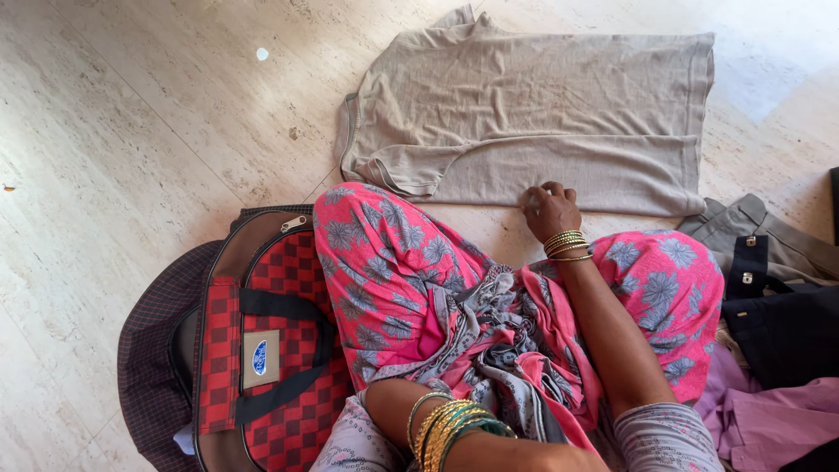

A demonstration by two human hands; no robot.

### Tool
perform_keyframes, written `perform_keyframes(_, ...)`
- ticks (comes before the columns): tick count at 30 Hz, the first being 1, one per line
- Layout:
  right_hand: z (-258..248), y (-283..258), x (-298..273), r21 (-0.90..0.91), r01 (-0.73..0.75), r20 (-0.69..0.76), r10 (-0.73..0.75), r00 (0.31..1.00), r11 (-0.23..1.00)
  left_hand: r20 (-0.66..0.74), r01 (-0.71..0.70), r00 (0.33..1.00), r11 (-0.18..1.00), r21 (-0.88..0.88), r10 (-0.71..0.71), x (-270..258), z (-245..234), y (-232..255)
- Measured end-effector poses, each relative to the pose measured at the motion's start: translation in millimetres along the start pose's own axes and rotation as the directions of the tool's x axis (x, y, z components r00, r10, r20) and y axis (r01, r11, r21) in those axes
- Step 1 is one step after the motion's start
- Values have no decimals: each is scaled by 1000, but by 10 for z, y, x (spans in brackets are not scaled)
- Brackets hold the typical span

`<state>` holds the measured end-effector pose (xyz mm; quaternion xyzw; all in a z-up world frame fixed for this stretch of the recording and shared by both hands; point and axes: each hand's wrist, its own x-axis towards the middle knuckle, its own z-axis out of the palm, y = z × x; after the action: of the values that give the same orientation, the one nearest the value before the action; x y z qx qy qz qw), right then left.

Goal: The person sits on the floor and folds a white shirt, smoothing it out before placing it into a red and black checkered bag. They then pick up a beige shirt, fold it neatly, and place it into the same bag.

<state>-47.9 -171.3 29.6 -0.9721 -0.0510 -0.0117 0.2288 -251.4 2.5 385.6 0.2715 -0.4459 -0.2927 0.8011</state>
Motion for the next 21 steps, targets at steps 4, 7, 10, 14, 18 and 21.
perform_keyframes(4,37,42,-2,15,6,-10,-6,1000,1000,9,-52,999,999,7,52,58,-79,281)
perform_keyframes(7,85,104,17,11,13,-8,-13,1000,1000,-132,-78,986,975,207,107,31,-364,352)
perform_keyframes(10,68,168,46,-167,123,72,-112,991,978,-581,288,796,738,611,170,-6,-1219,36)
perform_keyframes(14,68,0,77,-5,29,-135,-29,990,1000,-817,747,508,332,576,274,-369,-2885,-623)
perform_keyframes(18,70,-43,231,-92,84,-86,-92,992,992,-851,877,480,-114,466,213,-979,-3885,-1386)
perform_keyframes(21,103,40,364,-156,85,-50,-94,994,984,-954,881,296,-400,254,47,-1051,-4118,-1679)
